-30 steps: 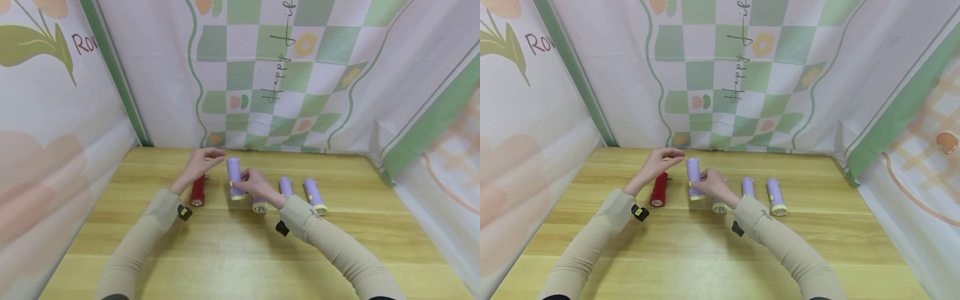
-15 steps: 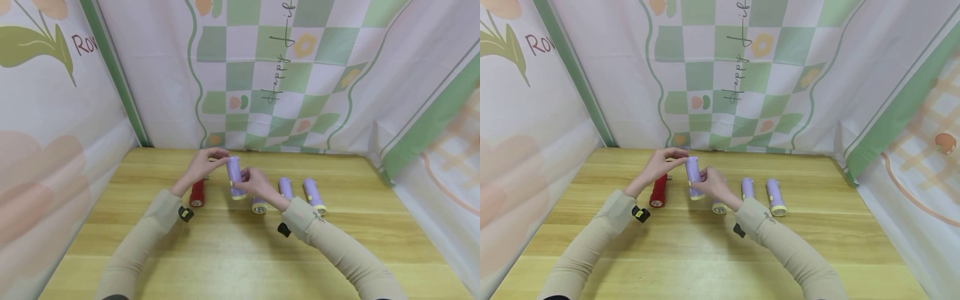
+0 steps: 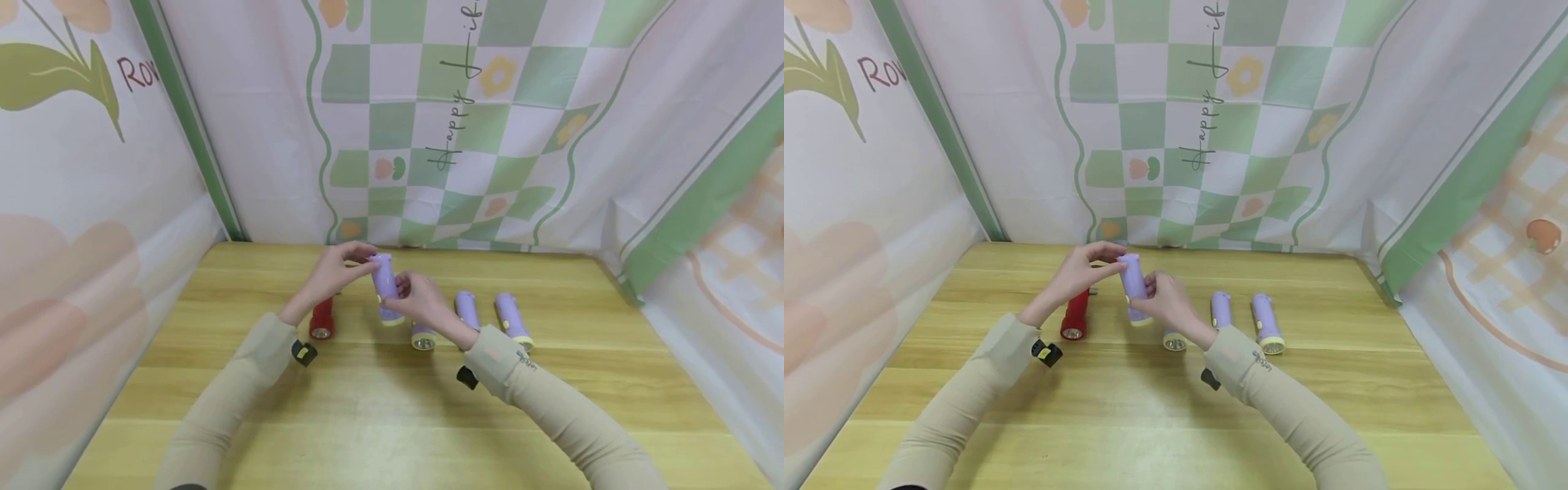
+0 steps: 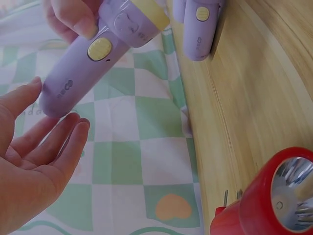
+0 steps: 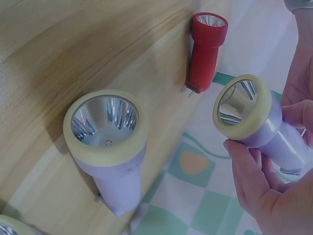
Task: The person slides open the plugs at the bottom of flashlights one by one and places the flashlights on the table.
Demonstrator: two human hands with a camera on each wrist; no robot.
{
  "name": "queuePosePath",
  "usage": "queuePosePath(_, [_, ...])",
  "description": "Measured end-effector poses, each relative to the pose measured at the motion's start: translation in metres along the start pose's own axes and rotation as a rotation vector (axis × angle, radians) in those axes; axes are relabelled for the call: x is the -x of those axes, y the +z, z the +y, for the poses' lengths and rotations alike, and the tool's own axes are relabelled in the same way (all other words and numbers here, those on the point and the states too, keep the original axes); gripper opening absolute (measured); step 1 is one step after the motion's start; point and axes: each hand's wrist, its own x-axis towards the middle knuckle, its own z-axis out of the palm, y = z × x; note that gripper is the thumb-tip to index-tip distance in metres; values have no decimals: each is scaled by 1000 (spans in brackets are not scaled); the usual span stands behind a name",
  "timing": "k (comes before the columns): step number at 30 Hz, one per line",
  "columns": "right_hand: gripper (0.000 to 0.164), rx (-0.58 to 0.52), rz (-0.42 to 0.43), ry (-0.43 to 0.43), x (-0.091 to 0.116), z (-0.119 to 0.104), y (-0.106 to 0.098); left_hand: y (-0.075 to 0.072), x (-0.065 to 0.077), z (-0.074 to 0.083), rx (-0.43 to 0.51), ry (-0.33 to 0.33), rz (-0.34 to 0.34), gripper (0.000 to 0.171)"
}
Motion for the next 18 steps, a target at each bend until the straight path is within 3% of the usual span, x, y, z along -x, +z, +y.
queuePosePath(18, [37, 33, 31, -98, 2, 1, -3, 2, 3, 5, 46, 11, 20, 33])
